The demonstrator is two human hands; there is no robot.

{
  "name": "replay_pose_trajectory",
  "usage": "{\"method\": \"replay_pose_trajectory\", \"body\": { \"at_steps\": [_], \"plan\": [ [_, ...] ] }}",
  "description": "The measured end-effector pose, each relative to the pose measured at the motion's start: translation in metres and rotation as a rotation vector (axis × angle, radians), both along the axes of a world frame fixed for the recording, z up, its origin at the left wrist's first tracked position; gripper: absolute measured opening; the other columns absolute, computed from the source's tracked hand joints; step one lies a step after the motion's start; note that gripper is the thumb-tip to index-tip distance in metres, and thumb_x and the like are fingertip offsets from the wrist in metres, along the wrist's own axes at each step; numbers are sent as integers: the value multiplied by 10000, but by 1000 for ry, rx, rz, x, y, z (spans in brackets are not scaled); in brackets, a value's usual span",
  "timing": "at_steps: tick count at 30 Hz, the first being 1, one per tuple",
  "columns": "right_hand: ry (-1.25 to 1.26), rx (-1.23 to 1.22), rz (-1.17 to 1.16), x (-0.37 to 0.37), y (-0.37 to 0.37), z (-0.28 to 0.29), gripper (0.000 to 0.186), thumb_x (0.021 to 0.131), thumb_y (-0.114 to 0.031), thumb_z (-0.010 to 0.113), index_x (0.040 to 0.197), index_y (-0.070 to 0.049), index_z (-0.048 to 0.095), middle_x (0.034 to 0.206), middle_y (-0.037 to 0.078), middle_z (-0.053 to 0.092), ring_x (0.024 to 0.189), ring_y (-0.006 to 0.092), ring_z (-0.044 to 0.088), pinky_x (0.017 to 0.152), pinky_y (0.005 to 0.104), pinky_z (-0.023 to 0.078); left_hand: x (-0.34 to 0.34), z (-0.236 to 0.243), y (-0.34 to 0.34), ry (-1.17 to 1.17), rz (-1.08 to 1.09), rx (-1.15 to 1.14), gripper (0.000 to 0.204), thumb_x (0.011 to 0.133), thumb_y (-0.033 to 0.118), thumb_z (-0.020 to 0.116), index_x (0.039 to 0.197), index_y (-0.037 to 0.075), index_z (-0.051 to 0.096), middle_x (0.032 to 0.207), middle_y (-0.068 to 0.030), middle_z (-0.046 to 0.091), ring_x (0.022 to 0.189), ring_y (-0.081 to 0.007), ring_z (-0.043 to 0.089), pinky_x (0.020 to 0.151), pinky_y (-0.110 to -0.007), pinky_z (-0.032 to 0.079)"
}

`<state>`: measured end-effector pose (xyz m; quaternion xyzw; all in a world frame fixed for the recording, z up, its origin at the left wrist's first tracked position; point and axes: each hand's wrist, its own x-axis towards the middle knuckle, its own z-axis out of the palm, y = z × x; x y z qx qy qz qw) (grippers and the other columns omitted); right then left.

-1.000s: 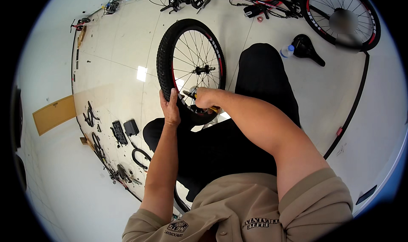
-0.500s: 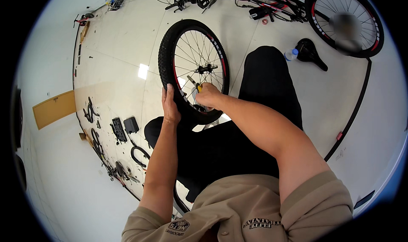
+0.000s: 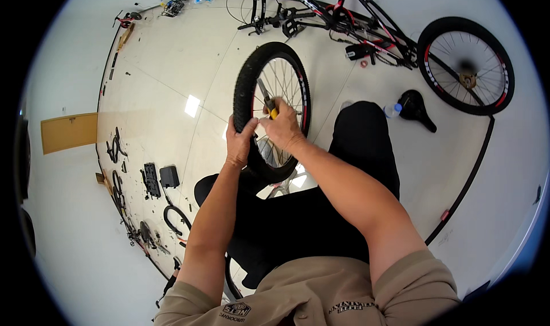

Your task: The person removes a bicycle tire from the rim using tire levers, then re-seats the tire onto the rim by hand. The person works on the wheel while seated, using tools to pry the tire off and then pressing it back into place.

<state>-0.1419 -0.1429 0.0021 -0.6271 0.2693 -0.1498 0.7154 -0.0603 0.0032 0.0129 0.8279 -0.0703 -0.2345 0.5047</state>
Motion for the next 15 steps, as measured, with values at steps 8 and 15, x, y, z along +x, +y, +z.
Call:
{"method": "replay_pose_trajectory", "body": {
  "at_steps": [8, 15],
  "plan": [
    [41, -5, -91, 14, -65, -8, 422, 755, -140, 858, 1066, -32, 594, 991, 80, 621, 854, 205, 607, 800, 344, 530, 28, 21, -41, -147, -374, 143, 747, 684, 101, 800, 1375, 18, 529, 921, -28, 579, 827, -152, 562, 747, -308, 501],
    [-57, -887, 275, 20, -106, 35, 652, 725, -197, 896, 1323, -146, 643, 1422, 53, 575, 1185, 297, 595, 1002, 428, 522, 54, 38, -71, 8, -610, 171, 766, 684, 66, 792, 1400, 55, 522, 905, 6, 566, 802, -130, 549, 737, -296, 498]
  ]
}}
